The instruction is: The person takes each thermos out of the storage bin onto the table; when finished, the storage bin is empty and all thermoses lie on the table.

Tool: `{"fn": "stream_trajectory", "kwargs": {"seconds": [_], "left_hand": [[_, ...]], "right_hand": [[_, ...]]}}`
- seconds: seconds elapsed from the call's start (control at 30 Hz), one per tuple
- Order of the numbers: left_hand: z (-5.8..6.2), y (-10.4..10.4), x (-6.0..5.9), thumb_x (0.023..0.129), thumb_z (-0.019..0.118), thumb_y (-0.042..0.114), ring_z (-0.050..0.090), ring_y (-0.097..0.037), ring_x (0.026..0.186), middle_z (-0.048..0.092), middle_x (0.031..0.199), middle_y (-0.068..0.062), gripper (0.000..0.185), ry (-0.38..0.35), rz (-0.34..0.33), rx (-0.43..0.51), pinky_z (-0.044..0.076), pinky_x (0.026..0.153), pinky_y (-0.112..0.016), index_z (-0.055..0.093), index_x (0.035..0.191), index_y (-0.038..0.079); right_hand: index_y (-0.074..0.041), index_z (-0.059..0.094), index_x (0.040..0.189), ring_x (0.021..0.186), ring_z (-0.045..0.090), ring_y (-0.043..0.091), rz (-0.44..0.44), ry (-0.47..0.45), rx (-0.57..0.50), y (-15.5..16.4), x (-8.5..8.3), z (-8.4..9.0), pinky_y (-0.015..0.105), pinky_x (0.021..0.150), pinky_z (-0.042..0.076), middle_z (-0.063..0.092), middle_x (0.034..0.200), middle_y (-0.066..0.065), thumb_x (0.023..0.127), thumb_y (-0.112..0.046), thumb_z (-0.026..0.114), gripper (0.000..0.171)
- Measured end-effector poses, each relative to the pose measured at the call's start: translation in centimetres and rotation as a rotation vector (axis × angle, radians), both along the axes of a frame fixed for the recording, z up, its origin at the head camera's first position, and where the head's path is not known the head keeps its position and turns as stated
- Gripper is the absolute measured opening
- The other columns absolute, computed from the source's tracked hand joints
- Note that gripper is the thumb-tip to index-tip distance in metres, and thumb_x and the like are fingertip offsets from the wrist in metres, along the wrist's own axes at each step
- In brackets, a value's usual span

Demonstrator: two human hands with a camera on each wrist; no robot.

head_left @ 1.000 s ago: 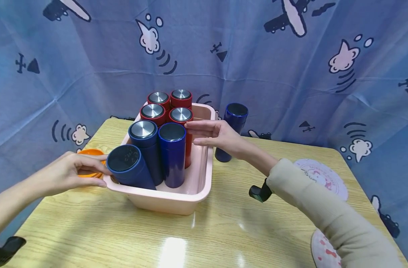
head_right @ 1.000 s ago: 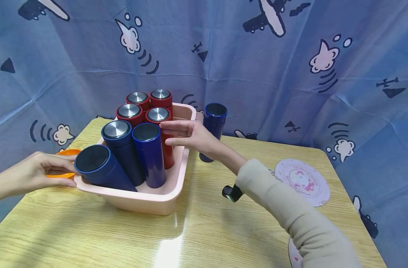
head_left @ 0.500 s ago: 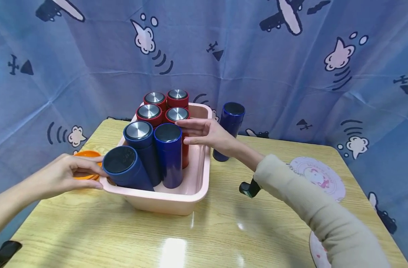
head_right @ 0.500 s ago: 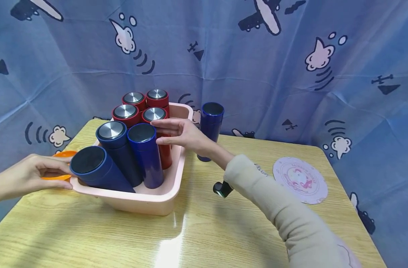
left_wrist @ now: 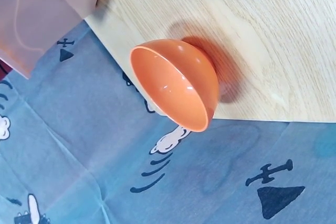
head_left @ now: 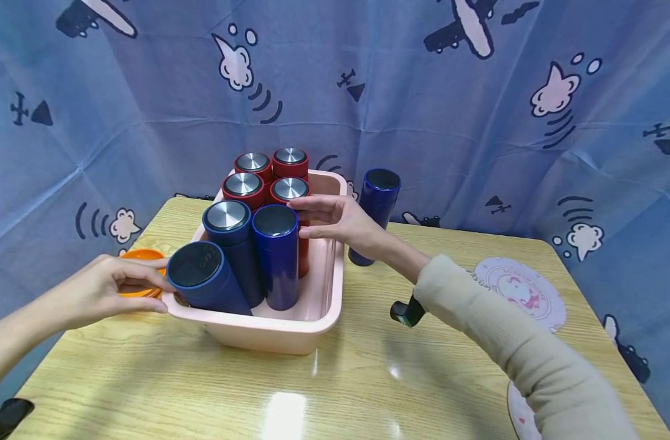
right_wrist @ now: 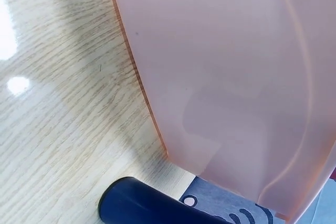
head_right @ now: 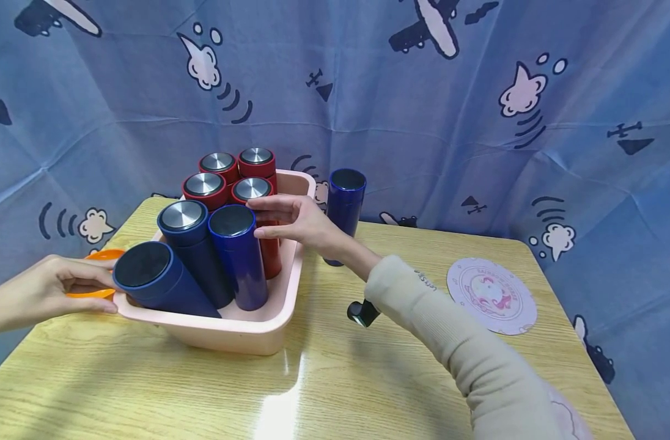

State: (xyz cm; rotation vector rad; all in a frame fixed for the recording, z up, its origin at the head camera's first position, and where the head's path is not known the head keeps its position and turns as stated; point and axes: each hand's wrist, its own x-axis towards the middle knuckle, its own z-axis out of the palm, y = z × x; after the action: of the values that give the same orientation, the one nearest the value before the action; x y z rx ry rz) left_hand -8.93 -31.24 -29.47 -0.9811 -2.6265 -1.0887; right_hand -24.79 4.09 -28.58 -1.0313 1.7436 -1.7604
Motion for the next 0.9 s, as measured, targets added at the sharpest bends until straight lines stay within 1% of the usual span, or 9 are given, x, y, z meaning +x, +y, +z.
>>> {"fn": "stream_trajectory", "kwargs": {"seconds": [0.17,0.27,0.43,0.63,0.73,0.9], "left_hand": [[-0.03,-0.03,0.0,0.063,0.084,-0.006,0.053,0.011,0.109,0.072,0.089,0.01,0.039,0.006,0.002,-0.009,0.049,0.08,-0.008,0.074,0.092,0.017],[-0.05,-0.08,0.03,0.063,0.083,-0.007,0.052,0.01,0.111,0.072,0.09,0.009,0.039,-0.007,-0.001,0.001,0.05,0.08,-0.009,0.074,0.093,0.016],[-0.1,-0.15,0.08,0.064,0.082,-0.01,0.05,0.01,0.114,0.072,0.091,0.007,0.039,-0.029,-0.005,0.029,0.051,0.081,-0.011,0.074,0.093,0.015],[-0.08,-0.06,-0.02,0.063,0.083,-0.007,0.055,0.009,0.106,0.072,0.09,0.009,0.039,-0.004,-0.004,0.005,0.051,0.079,-0.01,0.074,0.093,0.016],[-0.05,-0.02,-0.06,0.063,0.083,-0.007,0.056,0.009,0.105,0.072,0.09,0.01,0.038,0.001,-0.002,-0.002,0.051,0.078,-0.009,0.074,0.093,0.016],[-0.1,0.01,-0.01,0.064,0.082,-0.009,0.052,0.009,0.112,0.072,0.092,0.006,0.039,-0.036,-0.01,0.03,0.051,0.08,-0.011,0.074,0.094,0.015]], "right_hand": [[0.002,0.053,0.134,0.119,0.057,0.026,-0.006,0.003,0.003,-0.12,0.18,-0.06,0.038,0.098,0.049,0.057,0.133,0.013,0.085,0.005,0.068,0.051],[0.002,0.051,0.135,0.121,0.056,0.027,-0.004,0.004,0.008,-0.2,0.23,-0.13,0.039,0.098,0.049,0.055,0.135,0.014,0.085,0.008,0.066,0.052],[0.002,0.051,0.136,0.122,0.055,0.025,-0.015,0.025,0.045,-0.18,0.28,-0.2,0.038,0.1,0.047,0.055,0.135,0.015,0.086,0.008,0.065,0.052],[0.0,0.053,0.134,0.116,0.059,0.026,-0.041,0.038,0.081,-0.21,0.33,-0.03,0.035,0.097,0.049,0.058,0.131,0.013,0.086,0.005,0.066,0.05],[0.0,0.054,0.134,0.112,0.061,0.026,-0.065,0.043,0.098,-0.36,0.45,0.11,0.035,0.095,0.051,0.06,0.129,0.012,0.085,0.004,0.068,0.051],[-0.001,0.056,0.132,0.107,0.062,0.024,-0.133,0.039,0.116,-0.74,0.98,0.26,0.033,0.093,0.052,0.062,0.124,0.012,0.082,0.005,0.071,0.052]]}}
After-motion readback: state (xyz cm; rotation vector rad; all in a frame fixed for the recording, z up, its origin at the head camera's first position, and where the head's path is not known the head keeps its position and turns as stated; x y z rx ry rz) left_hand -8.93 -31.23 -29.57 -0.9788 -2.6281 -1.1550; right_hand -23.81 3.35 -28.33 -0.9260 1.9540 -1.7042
